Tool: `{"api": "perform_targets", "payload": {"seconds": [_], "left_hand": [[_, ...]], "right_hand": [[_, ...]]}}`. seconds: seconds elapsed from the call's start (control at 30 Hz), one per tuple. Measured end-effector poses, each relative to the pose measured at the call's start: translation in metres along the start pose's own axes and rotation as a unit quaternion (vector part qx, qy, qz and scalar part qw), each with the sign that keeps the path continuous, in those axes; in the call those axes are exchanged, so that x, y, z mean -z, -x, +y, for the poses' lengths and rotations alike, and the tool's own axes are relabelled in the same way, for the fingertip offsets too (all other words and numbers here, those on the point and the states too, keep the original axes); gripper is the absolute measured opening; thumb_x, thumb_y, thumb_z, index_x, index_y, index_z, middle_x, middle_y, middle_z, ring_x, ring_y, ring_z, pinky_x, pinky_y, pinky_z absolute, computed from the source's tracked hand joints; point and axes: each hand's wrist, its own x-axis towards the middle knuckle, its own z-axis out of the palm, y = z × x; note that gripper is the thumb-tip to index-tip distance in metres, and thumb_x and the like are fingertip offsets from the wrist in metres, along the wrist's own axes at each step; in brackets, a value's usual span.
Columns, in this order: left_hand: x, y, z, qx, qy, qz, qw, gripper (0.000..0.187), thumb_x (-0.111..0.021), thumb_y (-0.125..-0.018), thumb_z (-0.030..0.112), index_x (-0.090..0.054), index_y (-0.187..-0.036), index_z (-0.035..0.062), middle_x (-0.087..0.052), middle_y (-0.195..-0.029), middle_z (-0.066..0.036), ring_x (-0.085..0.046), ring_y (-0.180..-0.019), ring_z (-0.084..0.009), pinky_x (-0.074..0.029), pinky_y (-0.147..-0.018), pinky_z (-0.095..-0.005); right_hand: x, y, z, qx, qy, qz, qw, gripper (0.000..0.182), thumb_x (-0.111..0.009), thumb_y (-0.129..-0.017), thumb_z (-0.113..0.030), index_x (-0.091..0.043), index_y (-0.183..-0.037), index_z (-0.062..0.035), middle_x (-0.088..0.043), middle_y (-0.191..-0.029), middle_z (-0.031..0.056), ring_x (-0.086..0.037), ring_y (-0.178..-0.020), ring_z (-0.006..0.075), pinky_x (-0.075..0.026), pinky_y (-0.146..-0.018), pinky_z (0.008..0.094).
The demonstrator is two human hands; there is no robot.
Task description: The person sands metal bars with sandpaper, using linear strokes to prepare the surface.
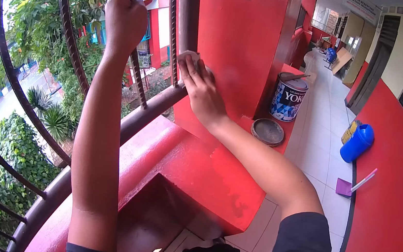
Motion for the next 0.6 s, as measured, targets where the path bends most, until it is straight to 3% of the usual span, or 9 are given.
{"api": "perform_targets", "payload": {"seconds": [0.07,0.1,0.17,0.27,0.3,0.37,0.47,0.53,0.6], "left_hand": [[-0.003,0.0,0.006,-0.028,0.018,0.003,0.999,0.04,-0.039,-0.09,-0.015,-0.057,-0.121,0.0018,-0.071,-0.11,-0.012,-0.072,-0.1,-0.0163,-0.062,-0.091,-0.0345],[0.004,0.004,0.0,-0.018,0.011,-0.007,1.0,0.04,-0.039,-0.09,-0.015,-0.057,-0.121,0.0018,-0.071,-0.11,-0.012,-0.072,-0.1,-0.0163,-0.062,-0.091,-0.0345],[0.003,0.003,0.001,-0.014,-0.003,-0.003,1.0,0.037,-0.039,-0.092,-0.015,-0.057,-0.119,0.001,-0.071,-0.109,-0.012,-0.072,-0.098,-0.0158,-0.062,-0.091,-0.0336],[0.002,0.002,0.001,-0.027,-0.021,0.009,0.999,0.033,-0.039,-0.095,-0.012,-0.057,-0.12,0.0007,-0.071,-0.107,-0.011,-0.072,-0.097,-0.016,-0.062,-0.09,-0.0329],[0.001,0.003,0.0,-0.025,-0.02,0.006,0.999,0.033,-0.039,-0.095,-0.012,-0.057,-0.12,0.0007,-0.071,-0.107,-0.011,-0.072,-0.097,-0.016,-0.062,-0.09,-0.0329],[0.001,0.002,-0.002,-0.024,0.004,0.01,1.0,0.032,-0.04,-0.098,-0.01,-0.057,-0.122,0.0014,-0.072,-0.106,-0.01,-0.073,-0.097,-0.0164,-0.061,-0.089,-0.0324],[0.003,0.004,-0.001,-0.005,-0.007,-0.003,1.0,0.033,-0.04,-0.099,-0.01,-0.057,-0.124,0.0021,-0.072,-0.105,-0.01,-0.073,-0.097,-0.0166,-0.061,-0.088,-0.0324],[0.002,0.004,-0.001,-0.007,-0.006,0.002,1.0,0.032,-0.041,-0.099,-0.009,-0.057,-0.124,0.0024,-0.072,-0.105,-0.01,-0.073,-0.097,-0.0166,-0.061,-0.089,-0.0325],[0.003,0.002,-0.003,-0.015,-0.015,0.002,1.0,0.034,-0.04,-0.099,-0.01,-0.057,-0.125,0.0024,-0.071,-0.107,-0.01,-0.073,-0.098,-0.0171,-0.06,-0.091,-0.0333]], "right_hand": [[0.003,0.002,0.005,-0.01,-0.001,0.01,1.0,0.069,-0.048,-0.092,0.006,-0.038,-0.16,-0.0055,-0.039,-0.164,0.018,-0.045,-0.143,0.0474,-0.054,-0.109,0.0474],[0.004,-0.013,-0.007,-0.02,-0.011,0.003,1.0,0.069,-0.048,-0.092,0.006,-0.038,-0.16,-0.0055,-0.039,-0.164,0.018,-0.045,-0.143,0.0474,-0.054,-0.109,0.0474],[0.029,-0.083,-0.004,-0.072,-0.076,0.09,0.99,0.069,-0.046,-0.093,0.006,-0.039,-0.16,-0.0056,-0.041,-0.163,0.0182,-0.05,-0.14,0.0468,-0.053,-0.111,0.0474],[0.03,-0.105,0.007,-0.046,-0.054,0.143,0.987,0.078,-0.043,-0.085,0.016,-0.041,-0.159,-0.0086,-0.04,-0.163,0.0184,-0.049,-0.142,0.044,-0.053,-0.11,0.0495],[0.021,-0.081,0.003,-0.049,-0.053,0.142,0.987,0.078,-0.043,-0.085,0.016,-0.041,-0.159,-0.0086,-0.04,-0.163,0.0184,-0.049,-0.142,0.044,-0.053,-0.11,0.0495],[-0.003,-0.008,-0.008,-0.027,-0.01,0.041,0.999,0.083,-0.043,-0.083,0.018,-0.037,-0.161,-0.0089,-0.039,-0.164,0.019,-0.047,-0.143,0.0423,-0.054,-0.108,0.0491],[-0.008,0.02,-0.006,-0.035,-0.055,0.023,0.998,0.084,-0.043,-0.082,0.018,-0.036,-0.161,-0.0096,-0.037,-0.164,0.0196,-0.049,-0.14,0.044,-0.056,-0.105,0.0492],[0.003,-0.04,0.002,-0.087,-0.086,0.108,0.987,0.085,-0.043,-0.082,0.018,-0.037,-0.161,-0.0107,-0.038,-0.164,0.0185,-0.056,-0.132,0.0454,-0.058,-0.101,0.0493],[0.03,-0.106,0.012,-0.065,-0.085,0.147,0.983,0.085,-0.044,-0.082,0.018,-0.035,-0.161,-0.0117,-0.039,-0.163,0.0173,-0.06,-0.124,0.0463,-0.059,-0.096,0.0492]]}}
